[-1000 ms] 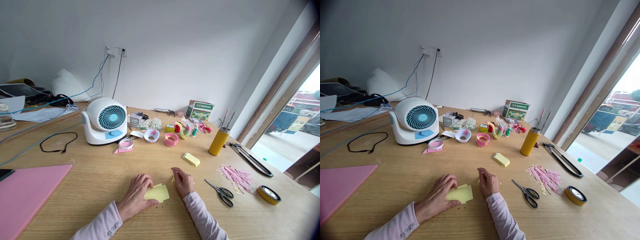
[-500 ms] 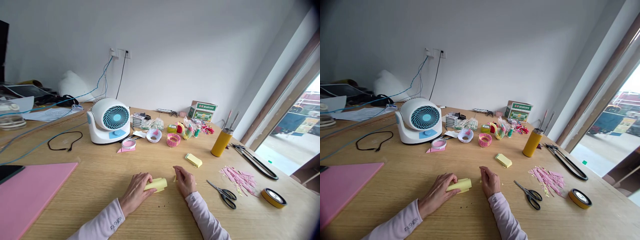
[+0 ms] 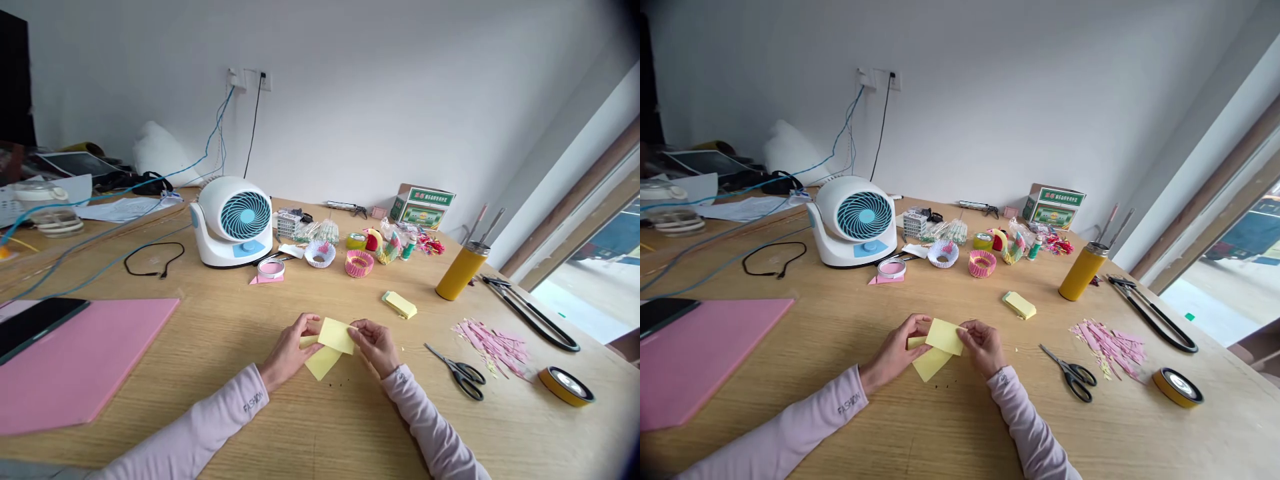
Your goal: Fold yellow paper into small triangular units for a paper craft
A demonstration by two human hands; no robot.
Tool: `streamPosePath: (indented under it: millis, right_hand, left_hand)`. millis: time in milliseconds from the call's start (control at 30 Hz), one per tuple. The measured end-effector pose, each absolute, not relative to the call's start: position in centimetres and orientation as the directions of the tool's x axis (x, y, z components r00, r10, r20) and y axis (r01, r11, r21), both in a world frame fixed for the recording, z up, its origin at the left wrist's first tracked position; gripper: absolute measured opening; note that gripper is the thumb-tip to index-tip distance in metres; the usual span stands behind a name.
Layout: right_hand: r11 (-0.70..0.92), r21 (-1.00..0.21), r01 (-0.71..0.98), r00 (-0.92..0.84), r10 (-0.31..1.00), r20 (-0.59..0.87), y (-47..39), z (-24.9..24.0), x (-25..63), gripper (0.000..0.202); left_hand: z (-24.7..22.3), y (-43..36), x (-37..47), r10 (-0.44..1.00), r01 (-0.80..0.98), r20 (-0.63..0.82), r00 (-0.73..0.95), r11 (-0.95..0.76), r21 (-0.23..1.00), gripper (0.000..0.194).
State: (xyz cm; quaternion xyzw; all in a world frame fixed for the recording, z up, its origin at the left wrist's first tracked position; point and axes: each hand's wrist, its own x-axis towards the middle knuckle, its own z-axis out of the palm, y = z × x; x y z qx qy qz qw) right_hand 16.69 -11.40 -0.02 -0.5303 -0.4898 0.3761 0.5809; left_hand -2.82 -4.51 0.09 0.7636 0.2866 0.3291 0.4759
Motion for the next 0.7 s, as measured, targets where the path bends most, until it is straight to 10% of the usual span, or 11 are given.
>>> streamPosePath:
  millis: [700]
  right_hand:
    - [0.167, -0.986, 0.01, 0.219, 0.962, 0.165, -12.5, 1.3, 17.0, 0.028]
  left_hand:
    - [2.7, -5.5, 0.1, 0.765, -0.088, 0.205, 0.611, -0.192, 0.978, 0.028]
